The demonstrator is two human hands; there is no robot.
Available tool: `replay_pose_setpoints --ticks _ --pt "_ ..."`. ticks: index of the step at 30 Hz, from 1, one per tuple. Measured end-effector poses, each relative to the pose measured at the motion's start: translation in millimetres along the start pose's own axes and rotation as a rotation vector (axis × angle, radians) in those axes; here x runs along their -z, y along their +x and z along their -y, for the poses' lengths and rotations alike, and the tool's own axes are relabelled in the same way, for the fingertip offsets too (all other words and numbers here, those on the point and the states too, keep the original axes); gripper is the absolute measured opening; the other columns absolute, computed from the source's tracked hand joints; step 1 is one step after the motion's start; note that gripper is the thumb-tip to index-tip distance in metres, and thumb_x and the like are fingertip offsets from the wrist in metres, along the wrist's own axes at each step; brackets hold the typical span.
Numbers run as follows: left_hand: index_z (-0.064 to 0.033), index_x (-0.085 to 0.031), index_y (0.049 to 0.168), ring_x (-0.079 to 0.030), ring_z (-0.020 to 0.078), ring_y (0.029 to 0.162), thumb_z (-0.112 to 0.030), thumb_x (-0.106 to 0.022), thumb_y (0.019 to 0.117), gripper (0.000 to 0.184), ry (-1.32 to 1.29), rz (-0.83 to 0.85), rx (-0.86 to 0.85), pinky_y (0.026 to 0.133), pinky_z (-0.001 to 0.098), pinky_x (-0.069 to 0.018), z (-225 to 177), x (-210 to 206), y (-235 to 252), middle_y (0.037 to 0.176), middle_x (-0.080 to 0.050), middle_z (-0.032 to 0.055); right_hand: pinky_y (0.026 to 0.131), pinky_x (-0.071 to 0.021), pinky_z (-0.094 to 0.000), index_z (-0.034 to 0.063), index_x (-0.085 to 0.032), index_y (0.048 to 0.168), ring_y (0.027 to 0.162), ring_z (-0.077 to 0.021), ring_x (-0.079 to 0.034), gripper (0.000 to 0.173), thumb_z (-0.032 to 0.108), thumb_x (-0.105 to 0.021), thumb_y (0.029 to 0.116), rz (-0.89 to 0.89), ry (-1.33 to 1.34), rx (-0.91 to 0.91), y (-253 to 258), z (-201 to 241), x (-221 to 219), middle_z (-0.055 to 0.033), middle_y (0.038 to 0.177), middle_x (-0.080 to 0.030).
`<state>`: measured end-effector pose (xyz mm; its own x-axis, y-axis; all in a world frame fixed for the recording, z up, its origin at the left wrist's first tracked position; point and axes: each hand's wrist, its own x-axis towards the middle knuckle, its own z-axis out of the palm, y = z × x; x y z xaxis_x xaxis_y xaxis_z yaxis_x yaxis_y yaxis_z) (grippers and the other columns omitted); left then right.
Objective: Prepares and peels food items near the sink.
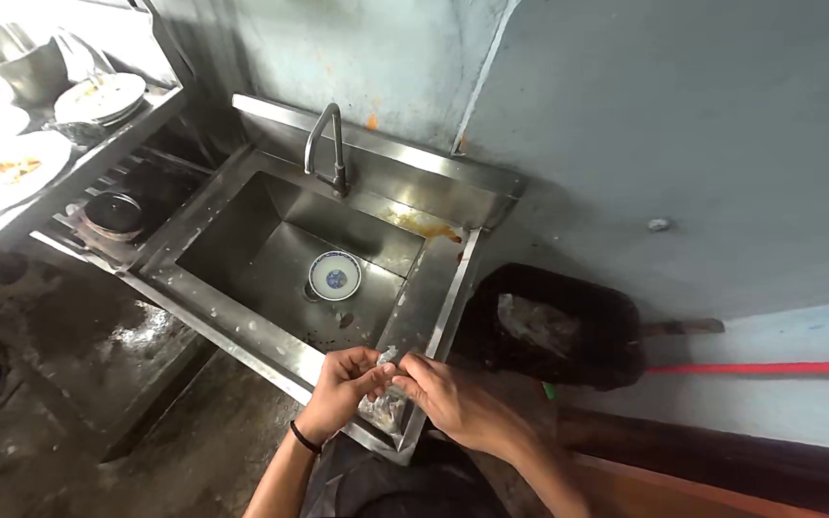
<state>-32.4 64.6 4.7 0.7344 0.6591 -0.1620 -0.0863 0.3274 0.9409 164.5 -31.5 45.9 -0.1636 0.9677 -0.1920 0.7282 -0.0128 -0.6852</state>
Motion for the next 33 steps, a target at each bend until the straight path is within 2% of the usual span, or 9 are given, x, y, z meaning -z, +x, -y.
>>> replay_pose_setpoints --ticks 8,14,18,20,23,25,27,29,33 --pt "-0.0008 -0.072 0.100 -0.066 0.0092 0.069 -0.011 -0.065 0.0992 0.012 -0.166 -0.015 0.085 0.067 0.0255 -0.0572 -2 17 4 0.082 -0.072 0.0061 0.066 -0.0518 -0.0275 0.0072 -0.061 0.094 0.074 -0.0135 -0.058 0.035 0.028 -0.040 0.1113 -0.174 0.092 0.195 1 -10 -3 -0.0061 0.085 -0.057" --pt "-0.0002 -0.073 0.105 -0.066 0.0116 0.068 -0.009 -0.065 0.0993 0.013 -0.082 -0.255 -0.028 0.065 0.0269 -0.0572 -10 37 21 0.083 -0.072 0.0090 0.060 -0.0541 -0.0194 0.0144 -0.070 0.093 0.067 0.0004 -0.059 0.031 0.035 -0.052 0.1065 -0.641 -0.008 0.119 -20 -25 45 0.0071 0.081 -0.063" --pt "-0.0061 -0.072 0.106 -0.064 0.0091 0.067 -0.015 -0.067 0.1003 0.012 0.099 -0.419 -0.142 0.063 0.0246 -0.0565 -33 59 58 0.084 -0.071 0.0034 0.057 -0.0488 -0.0224 0.0055 -0.069 0.102 0.064 -0.0025 -0.055 0.031 0.031 -0.052 0.1067 -0.891 -0.093 -0.065 -48 -42 89 0.0016 0.080 -0.062" --pt "-0.0009 -0.071 0.106 -0.067 0.0130 0.069 -0.017 -0.068 0.0999 0.018 0.188 -0.480 -0.171 0.066 0.0301 -0.0591 -32 80 100 0.085 -0.073 0.0068 0.056 -0.0474 -0.0215 0.0052 -0.069 0.103 0.063 -0.0019 -0.054 0.033 0.032 -0.051 0.1067 -0.924 -0.128 -0.145 -57 -49 95 0.0011 0.079 -0.062" --pt "0.0035 -0.067 0.120 -0.074 0.0259 0.082 -0.041 -0.067 0.0998 0.049 0.440 -0.471 0.116 0.079 0.0453 -0.0621 -13 120 160 0.098 -0.074 0.0165 0.062 -0.0519 -0.0247 0.0071 -0.070 0.103 0.069 -0.0030 -0.060 0.034 0.035 -0.051 0.1055 -0.889 -0.165 -0.203 -63 -52 85 0.0005 0.083 -0.065" --pt "0.0069 -0.067 0.120 -0.072 0.0365 0.095 -0.051 -0.065 0.0984 0.061 0.613 -0.400 0.389 0.091 0.0559 -0.0572 16 139 184 0.105 -0.072 0.0240 0.066 -0.0563 -0.0305 0.0088 -0.072 0.105 0.074 -0.0064 -0.064 0.036 0.039 -0.051 0.1040 -0.831 -0.199 -0.229 -63 -53 74 -0.0002 0.086 -0.068" --pt "0.0059 -0.069 0.115 -0.071 0.0405 0.102 -0.044 -0.065 0.0997 0.053 0.794 -0.266 0.566 0.096 0.0596 -0.0540 61 146 191 0.108 -0.071 0.0262 0.068 -0.0593 -0.0337 0.0116 -0.074 0.107 0.077 -0.0086 -0.068 0.038 0.042 -0.051 0.1034 -0.768 -0.219 -0.276 -67 -58 58 0.0003 0.088 -0.071" --pt "0.0046 -0.068 0.120 -0.069 0.0395 0.109 -0.032 -0.062 0.1016 0.041 0.962 -0.054 0.707 0.099 0.0579 -0.0526 110 143 188 0.115 -0.070 0.0259 0.071 -0.0615 -0.0367 0.0105 -0.074 0.110 0.080 -0.0126 -0.070 0.038 0.039 -0.051 0.1040 -0.691 -0.210 -0.346 -77 -64 42 -0.0032 0.093 -0.073" --pt "0.0032 -0.055 0.140 -0.054 0.0417 0.133 -0.025 -0.064 0.0990 0.051 1.109 0.212 0.864 0.111 0.0582 -0.0430 178 133 193 0.141 -0.056 0.0279 0.091 -0.0590 -0.0490 -0.0016 -0.069 0.128 0.099 -0.0331 -0.073 0.036 0.024 -0.056 0.1059 -0.511 -0.147 -0.528 -101 -71 25 -0.0223 0.115 -0.072"
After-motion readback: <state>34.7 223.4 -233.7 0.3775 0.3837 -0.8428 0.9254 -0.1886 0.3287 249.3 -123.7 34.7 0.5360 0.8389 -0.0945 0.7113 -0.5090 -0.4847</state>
